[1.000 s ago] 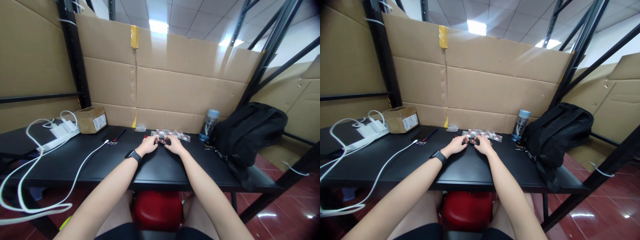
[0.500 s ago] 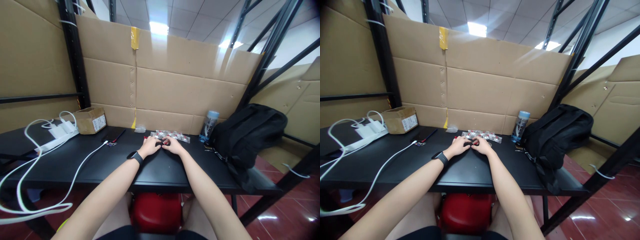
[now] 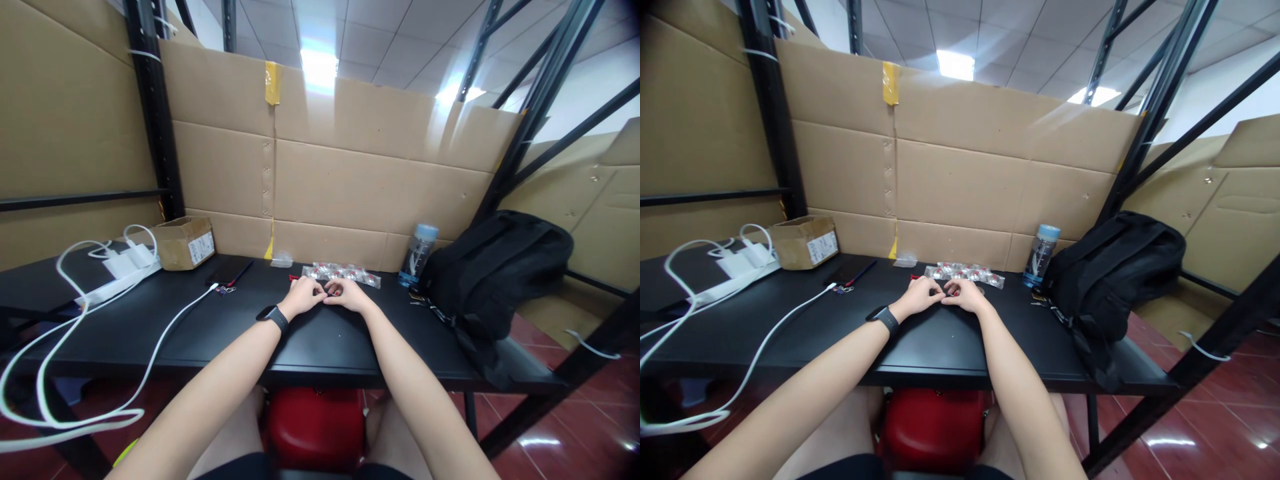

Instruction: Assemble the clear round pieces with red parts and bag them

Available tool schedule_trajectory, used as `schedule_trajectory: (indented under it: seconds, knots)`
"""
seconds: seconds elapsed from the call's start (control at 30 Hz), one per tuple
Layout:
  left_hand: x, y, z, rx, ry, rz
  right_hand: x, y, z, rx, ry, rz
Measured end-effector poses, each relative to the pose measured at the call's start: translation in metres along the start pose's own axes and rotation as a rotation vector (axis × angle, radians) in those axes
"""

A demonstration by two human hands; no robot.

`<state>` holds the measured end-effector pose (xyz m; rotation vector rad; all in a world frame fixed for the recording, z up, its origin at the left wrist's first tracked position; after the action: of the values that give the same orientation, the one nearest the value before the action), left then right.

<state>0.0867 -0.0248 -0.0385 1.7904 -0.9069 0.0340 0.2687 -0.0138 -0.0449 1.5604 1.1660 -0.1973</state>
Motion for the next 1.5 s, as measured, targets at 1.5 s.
schedule_trajectory:
  seconds: [1.5]
  knots:
    - [0.020, 0.005, 0.005, 0.021, -0.104, -0.176, -0.021, -0.006, 0.007, -0.040, -0.011, -0.536]
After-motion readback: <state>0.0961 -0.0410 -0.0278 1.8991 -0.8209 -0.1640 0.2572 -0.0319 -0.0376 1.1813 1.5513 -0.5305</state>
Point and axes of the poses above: each hand's wrist, its own z-axis away from the middle knuckle, its own y-axis out of the back of the hand, x = y × z, the point moved 3 cm from there along -z, towards the middle knuckle, and after that the axes turned 3 degrees about y, right-handed, at the moved point
